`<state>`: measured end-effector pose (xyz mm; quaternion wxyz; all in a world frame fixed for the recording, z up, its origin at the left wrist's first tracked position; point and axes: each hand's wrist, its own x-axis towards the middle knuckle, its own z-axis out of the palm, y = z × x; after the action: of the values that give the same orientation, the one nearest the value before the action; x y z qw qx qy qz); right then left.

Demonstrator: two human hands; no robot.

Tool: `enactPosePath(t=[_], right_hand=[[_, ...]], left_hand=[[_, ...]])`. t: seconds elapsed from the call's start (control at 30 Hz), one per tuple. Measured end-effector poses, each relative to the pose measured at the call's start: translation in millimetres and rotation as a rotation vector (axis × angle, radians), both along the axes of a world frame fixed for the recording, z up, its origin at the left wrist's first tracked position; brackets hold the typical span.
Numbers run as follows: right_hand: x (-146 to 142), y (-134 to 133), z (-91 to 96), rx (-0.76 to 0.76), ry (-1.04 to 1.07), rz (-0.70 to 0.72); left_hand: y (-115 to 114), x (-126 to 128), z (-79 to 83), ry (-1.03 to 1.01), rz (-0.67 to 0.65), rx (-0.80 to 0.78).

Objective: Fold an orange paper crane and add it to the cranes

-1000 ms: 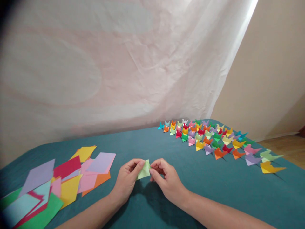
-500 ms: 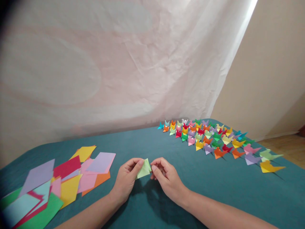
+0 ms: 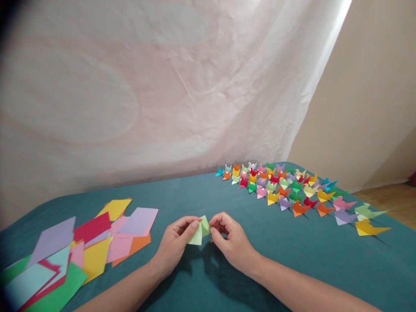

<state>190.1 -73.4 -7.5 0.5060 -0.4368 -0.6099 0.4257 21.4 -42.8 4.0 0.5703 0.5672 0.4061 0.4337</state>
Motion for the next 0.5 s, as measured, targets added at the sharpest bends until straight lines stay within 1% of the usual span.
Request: enactPosePath(t=[0.1, 0.2, 0.27, 0.37, 0.5], right_hand=[[6, 4, 0.5, 0.007, -0.058, -0.014], [11, 9, 2.0, 0.076, -0.143, -0.022], [14, 11, 3.0, 0.144, -0.203, -0.032], [17, 13, 3.8, 0.234, -0.245, -0.045], [19, 14, 2.9, 0.297, -0.256, -0.008]], left_hand=[[3, -5, 2.7, 0.062, -0.127, 0.085], [8, -11, 4.0, 0.144, -0.162, 0.250], [11, -15, 2.9, 0.179, -0.172, 0.314], [14, -17, -0.9, 0.171, -0.170, 0.281], [15, -15, -6.2, 0.066, -0.115, 0.207]])
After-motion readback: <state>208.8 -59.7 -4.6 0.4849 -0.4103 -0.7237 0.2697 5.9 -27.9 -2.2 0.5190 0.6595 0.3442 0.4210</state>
